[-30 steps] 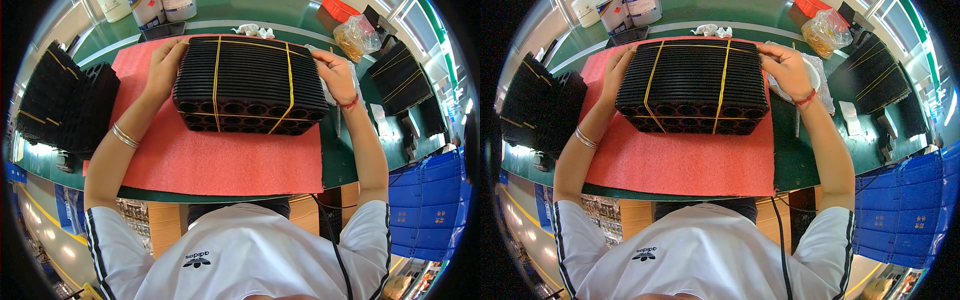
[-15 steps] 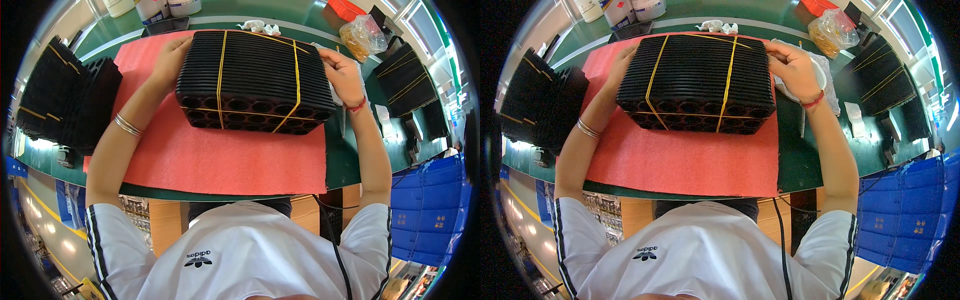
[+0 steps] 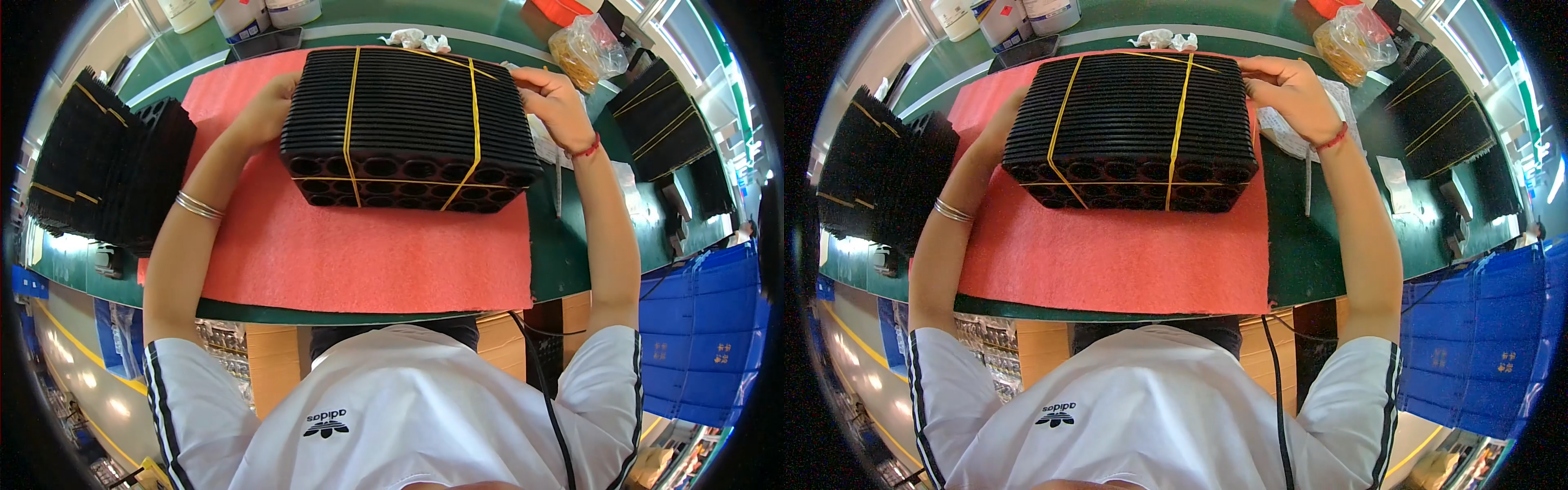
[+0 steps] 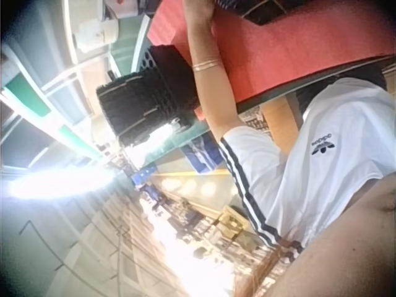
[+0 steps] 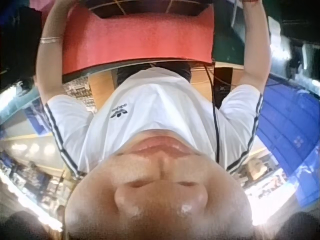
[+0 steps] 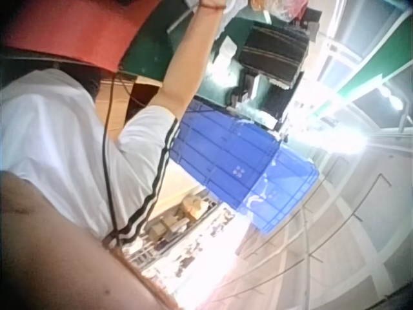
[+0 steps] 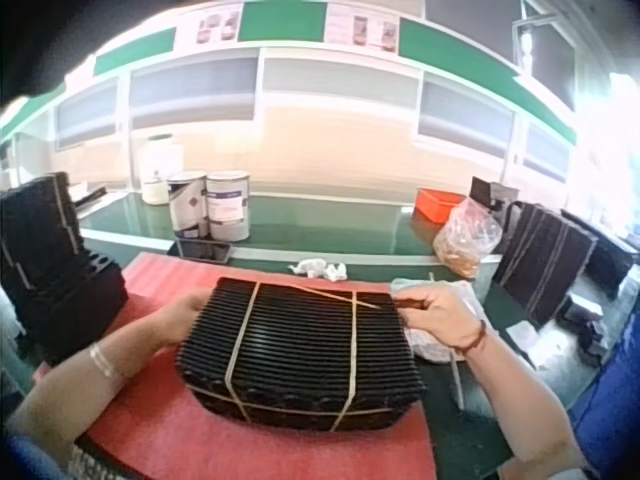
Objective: Group plastic components together, secure them with rubber bands, and place them into a plastic bag.
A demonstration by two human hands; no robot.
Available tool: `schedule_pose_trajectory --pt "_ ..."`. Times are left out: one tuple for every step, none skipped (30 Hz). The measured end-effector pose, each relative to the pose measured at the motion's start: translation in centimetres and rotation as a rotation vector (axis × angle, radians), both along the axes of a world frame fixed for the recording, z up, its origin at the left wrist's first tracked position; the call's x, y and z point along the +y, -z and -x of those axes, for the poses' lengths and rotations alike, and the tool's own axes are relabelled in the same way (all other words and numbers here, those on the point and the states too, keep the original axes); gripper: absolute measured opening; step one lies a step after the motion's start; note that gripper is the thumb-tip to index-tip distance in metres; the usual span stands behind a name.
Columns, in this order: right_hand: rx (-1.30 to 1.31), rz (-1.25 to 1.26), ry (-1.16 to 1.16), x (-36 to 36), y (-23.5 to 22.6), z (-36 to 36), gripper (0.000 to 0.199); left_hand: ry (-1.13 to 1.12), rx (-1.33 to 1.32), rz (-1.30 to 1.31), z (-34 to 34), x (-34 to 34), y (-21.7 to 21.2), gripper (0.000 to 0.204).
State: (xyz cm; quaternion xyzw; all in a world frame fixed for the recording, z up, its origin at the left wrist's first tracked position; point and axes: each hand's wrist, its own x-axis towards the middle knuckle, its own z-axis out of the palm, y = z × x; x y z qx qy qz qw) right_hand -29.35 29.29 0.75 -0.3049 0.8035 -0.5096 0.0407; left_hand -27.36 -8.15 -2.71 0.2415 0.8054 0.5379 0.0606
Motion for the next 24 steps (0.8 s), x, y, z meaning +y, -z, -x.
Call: schedule_pose_trajectory --pt "-0.036 -0.001 0.018 0.1 0.0 0.1 0.034 -0.005 0.004 -0.01 -0.1 0.1 -0.1 0.028" --pt "-0.071 -0.002 0.036 0.2 0.0 0.1 0.034 0.026 0.021 -0.057 0.0 0.1 0.1 0.028" --pt "-0.054 0.028 0.02 0.3 0.0 -0.1 0.035 0.056 0.038 -0.105 0.1 0.1 0.4 0.029" --pt "-0.038 0.057 -0.002 0.2 0.2 -0.2 0.036 0.081 0.053 -0.153 0.2 0.0 0.6 0.029" --pt "-0.023 0.086 -0.022 0.1 0.2 -0.4 0.036 0.081 0.093 -0.132 0.2 0.0 0.6 0.03" --pt "-0.014 0.081 -0.037 0.1 0.2 -0.6 0.038 0.081 0.133 -0.111 0.2 0.1 0.6 0.031" --pt "-0.006 0.076 -0.053 0.0 0.2 -0.8 0.039 0.08 0.173 -0.09 0.1 0.1 0.6 0.031" --pt "0.003 0.071 -0.068 0.1 0.1 -1.0 0.041 0.063 0.15 -0.081 0.0 0.0 0.5 0.032" --pt "-0.012 0.072 -0.081 0.1 0.1 -1.1 0.042 0.047 0.128 -0.073 -0.1 -0.2 0.4 0.033" --pt "-0.024 0.074 -0.093 0.2 0.1 -1.2 0.043 0.034 0.107 -0.064 -0.1 -0.4 0.3 0.034" --pt "-0.036 0.076 -0.105 0.3 0.0 -1.3 0.044 0.041 0.058 -0.088 -0.1 -0.5 0.3 0.035" --pt "-0.043 0.078 -0.096 0.2 -0.1 -1.5 0.044 0.048 0.009 -0.112 -0.1 -0.6 0.3 0.035" --pt "-0.049 0.081 -0.089 0.0 -0.2 -1.7 0.045 0.053 -0.041 -0.134 -0.1 -1.0 0.2 0.035" --pt "-0.056 0.085 -0.082 -0.2 -0.3 -1.9 0.045 0.03 -0.077 -0.17 0.2 -1.5 0.6 0.036" --pt "-0.049 0.111 -0.083 -0.2 -0.2 -2.0 0.045 0.005 -0.113 -0.205 0.6 -2.3 1.2 0.036" --pt "-0.042 0.139 -0.078 -0.2 -0.1 -2.1 0.045 -0.014 -0.15 -0.24 1.0 -2.3 1.4 0.036" --pt "-0.035 0.166 -0.075 -0.2 0.0 -2.2 0.045 -0.019 -0.115 -0.226 1.0 -2.3 1.4 0.036" --pt "-0.017 0.177 -0.078 -0.3 0.1 -2.3 0.044 -0.025 -0.08 -0.211 0.7 -2.2 1.3 0.036" --pt "0.002 0.186 -0.076 -0.3 0.3 -2.5 0.044 -0.026 -0.045 -0.198 0.4 -1.9 1.2 0.036" --pt "0.021 0.196 -0.074 -0.3 0.5 -2.5 0.044 -0.073 -0.019 -0.259 0.2 -1.3 0.9 0.037" --pt "0.031 0.212 -0.067 -0.4 0.7 -2.5 0.042 -0.12 0.006 -0.32 -0.1 -0.6 0.3 0.038" --pt "0.042 0.23 -0.063 -0.4 0.9 -2.4 0.041 -0.17 0.034 -0.381 -0.5 -0.1 -0.5 0.039" --pt "0.053 0.247 -0.058 -0.5 1.1 -2.4 0.04 -0.184 0.091 -0.392 -0.7 0.0 -1.4 0.042" --pt "0.074 0.244 -0.031 -0.4 1.3 -2.3 0.038 -0.18 0.142 -0.371 -1.0 0.2 -2.1 0.044"
